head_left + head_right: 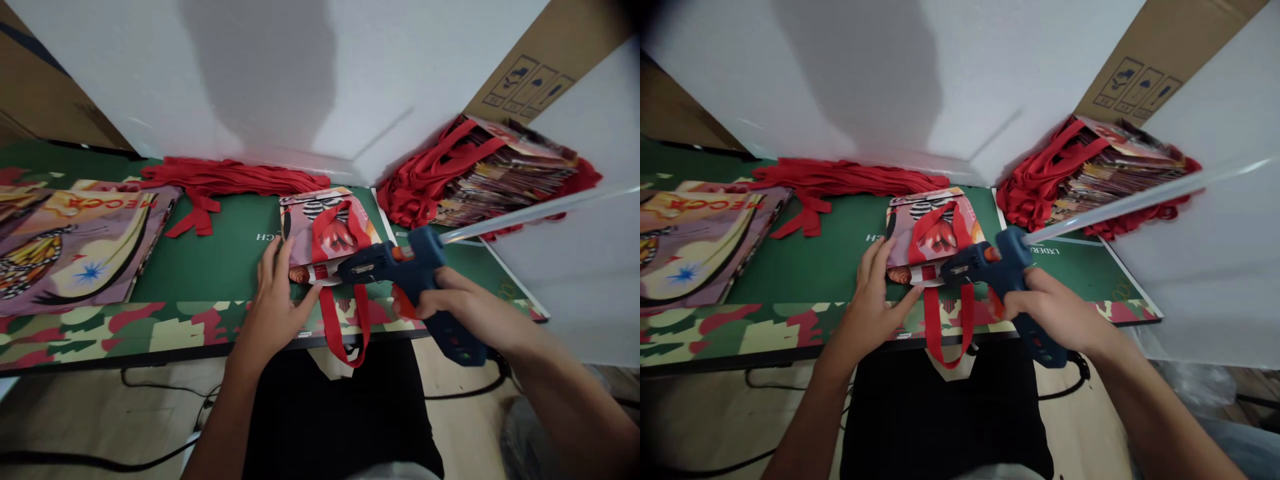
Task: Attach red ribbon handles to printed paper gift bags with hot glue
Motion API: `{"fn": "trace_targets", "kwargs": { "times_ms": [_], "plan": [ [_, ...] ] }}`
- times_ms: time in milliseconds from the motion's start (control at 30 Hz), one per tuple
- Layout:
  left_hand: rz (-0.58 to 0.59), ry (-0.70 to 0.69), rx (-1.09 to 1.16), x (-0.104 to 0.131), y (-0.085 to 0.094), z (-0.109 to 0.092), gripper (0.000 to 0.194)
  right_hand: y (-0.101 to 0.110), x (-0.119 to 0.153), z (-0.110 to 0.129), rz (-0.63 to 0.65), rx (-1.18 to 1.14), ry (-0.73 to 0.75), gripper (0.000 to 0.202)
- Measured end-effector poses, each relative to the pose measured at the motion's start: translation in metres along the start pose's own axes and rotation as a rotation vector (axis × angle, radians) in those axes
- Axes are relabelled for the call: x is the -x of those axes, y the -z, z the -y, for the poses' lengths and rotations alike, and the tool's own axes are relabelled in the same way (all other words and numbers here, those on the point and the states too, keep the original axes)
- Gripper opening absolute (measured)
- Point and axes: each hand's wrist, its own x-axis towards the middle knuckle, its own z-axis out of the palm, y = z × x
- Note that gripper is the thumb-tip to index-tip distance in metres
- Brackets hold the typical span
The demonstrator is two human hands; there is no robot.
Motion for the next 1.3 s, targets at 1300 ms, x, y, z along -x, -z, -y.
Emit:
{"fn": "trace_targets", "kwargs": {
  "times_ms": [1300],
  "plan": [
    [-0.123,-0.042,-0.151,-0.010,-0.004,0.012,0.063,0.101,-0.068,-0.115,-0.507,0.547,0.105,0.040]
  ]
}}
